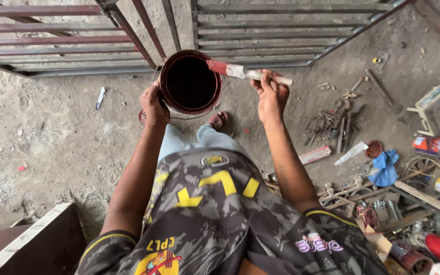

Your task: The person paints a metal gate red using a paintbrush and a paint can. They repeatedly dip the brush into the can and apply paint to the horizontal and vertical bars of the gate, moving along the structure and squatting to reach lower sections.

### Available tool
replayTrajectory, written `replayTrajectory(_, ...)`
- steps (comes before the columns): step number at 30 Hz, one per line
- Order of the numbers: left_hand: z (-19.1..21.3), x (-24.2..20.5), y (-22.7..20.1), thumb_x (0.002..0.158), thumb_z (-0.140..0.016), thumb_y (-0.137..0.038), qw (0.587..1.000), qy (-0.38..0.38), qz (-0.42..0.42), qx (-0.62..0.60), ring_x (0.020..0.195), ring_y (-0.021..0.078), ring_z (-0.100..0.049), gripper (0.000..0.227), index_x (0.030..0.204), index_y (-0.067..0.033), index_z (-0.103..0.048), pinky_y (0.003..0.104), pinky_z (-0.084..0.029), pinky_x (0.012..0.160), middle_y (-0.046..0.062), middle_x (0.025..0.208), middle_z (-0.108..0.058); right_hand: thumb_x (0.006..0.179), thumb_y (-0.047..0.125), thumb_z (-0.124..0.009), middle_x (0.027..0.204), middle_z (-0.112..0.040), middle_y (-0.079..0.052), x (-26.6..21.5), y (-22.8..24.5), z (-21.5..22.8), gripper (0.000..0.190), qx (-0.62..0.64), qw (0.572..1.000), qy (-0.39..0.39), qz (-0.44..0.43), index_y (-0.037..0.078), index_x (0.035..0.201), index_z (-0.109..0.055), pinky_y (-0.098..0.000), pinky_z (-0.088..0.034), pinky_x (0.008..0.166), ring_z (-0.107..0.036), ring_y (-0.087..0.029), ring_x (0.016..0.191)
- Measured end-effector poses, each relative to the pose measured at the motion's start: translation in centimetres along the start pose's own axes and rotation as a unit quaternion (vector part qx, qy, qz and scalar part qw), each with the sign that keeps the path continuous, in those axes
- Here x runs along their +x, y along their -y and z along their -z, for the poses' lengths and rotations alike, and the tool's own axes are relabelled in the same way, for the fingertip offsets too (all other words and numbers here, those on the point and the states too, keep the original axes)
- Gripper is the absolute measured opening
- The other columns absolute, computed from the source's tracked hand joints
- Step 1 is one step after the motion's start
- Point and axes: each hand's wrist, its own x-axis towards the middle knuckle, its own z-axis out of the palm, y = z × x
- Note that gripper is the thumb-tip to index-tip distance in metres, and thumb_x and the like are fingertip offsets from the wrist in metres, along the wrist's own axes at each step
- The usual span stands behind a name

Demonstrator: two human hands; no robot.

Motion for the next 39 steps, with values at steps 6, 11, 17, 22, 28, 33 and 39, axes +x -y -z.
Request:
replayTrajectory(6, 2.0, 3.2, 0.1, 0.100, -0.061, -0.014, 0.997, -0.011, 0.074, 0.000, 0.060, 0.0107, -0.052, 0.025, 0.077, -0.0046, -0.060, 0.026, -0.042, 0.054, 0.001, 0.072, -0.059, 0.098, 0.003, -0.073, 0.125, -0.065, -0.016, 3.4, -4.5, -1.5, 0.022, -0.020, 0.994, 0.004, 0.107, 0.000, 0.116, -0.061, -0.0459, -0.063, 0.099, -0.067, -0.027, 0.113)
replayTrajectory(11, 6.5, 9.2, 1.2, 0.104, -0.056, -0.010, 0.991, 0.050, 0.116, -0.039, 0.057, 0.0106, -0.050, 0.032, 0.073, -0.0097, -0.051, 0.026, -0.042, 0.051, 0.001, 0.069, -0.055, 0.099, 0.009, -0.074, 0.130, -0.065, -0.015, 9.5, -10.1, -6.4, 0.024, -0.079, 0.945, 0.004, 0.318, 0.000, 0.119, -0.062, -0.0423, -0.059, 0.101, -0.065, -0.026, 0.117)
replayTrajectory(17, 11.6, 13.9, 2.1, 0.110, -0.055, -0.007, 0.988, 0.065, 0.123, -0.060, 0.057, 0.0113, -0.051, 0.034, 0.077, -0.0099, -0.052, 0.026, -0.042, 0.050, 0.001, 0.070, -0.055, 0.103, 0.013, -0.069, 0.125, -0.066, -0.013, 15.4, -18.5, -9.3, 0.021, -0.270, 0.819, -0.012, 0.506, -0.001, 0.117, -0.062, -0.0415, -0.061, 0.099, -0.068, -0.028, 0.117)
replayTrajectory(22, 13.6, 16.7, -0.4, 0.103, -0.053, -0.012, 0.987, 0.020, 0.159, -0.004, 0.058, 0.0131, -0.061, 0.022, 0.083, -0.0050, -0.061, 0.023, -0.050, 0.048, 0.007, 0.077, -0.066, 0.101, 0.009, -0.068, 0.121, -0.069, -0.016, 17.0, -24.2, -9.1, 0.018, -0.353, 0.795, -0.006, 0.494, -0.001, 0.115, -0.063, -0.0436, -0.064, 0.100, -0.070, -0.033, 0.115)
replayTrajectory(28, 15.6, 17.3, -2.5, 0.104, -0.055, -0.013, 0.987, 0.032, 0.157, -0.017, 0.063, 0.0140, -0.066, 0.022, 0.088, -0.0014, -0.065, 0.024, -0.056, 0.054, 0.010, 0.082, -0.069, 0.097, -0.003, -0.067, 0.119, -0.068, -0.017, 14.8, -23.2, -9.5, 0.012, -0.369, 0.768, 0.042, 0.522, -0.003, 0.108, -0.062, -0.0516, -0.060, 0.105, -0.066, -0.039, 0.121)
replayTrajectory(33, 16.9, 16.3, -2.7, 0.113, -0.060, -0.010, 0.986, 0.108, 0.114, -0.050, 0.057, 0.0133, -0.062, 0.035, 0.078, -0.0105, -0.059, 0.025, -0.052, 0.047, 0.005, 0.071, -0.062, 0.096, -0.007, -0.067, 0.121, -0.067, -0.013, 15.3, -24.9, -9.3, 0.014, -0.342, 0.757, 0.076, 0.551, -0.001, 0.108, -0.064, -0.0494, -0.060, 0.104, -0.065, -0.037, 0.123)
replayTrajectory(39, 16.3, 15.2, -2.9, 0.107, -0.059, -0.014, 0.989, 0.068, 0.132, -0.022, 0.041, 0.0045, -0.049, 0.035, 0.072, -0.0120, -0.057, 0.020, -0.041, 0.032, -0.001, 0.059, -0.054, 0.099, -0.001, -0.068, 0.124, -0.068, -0.015, 15.3, -28.7, -7.7, 0.011, -0.462, 0.703, 0.113, 0.530, 0.002, 0.110, -0.068, -0.0437, -0.060, 0.106, -0.062, -0.034, 0.127)
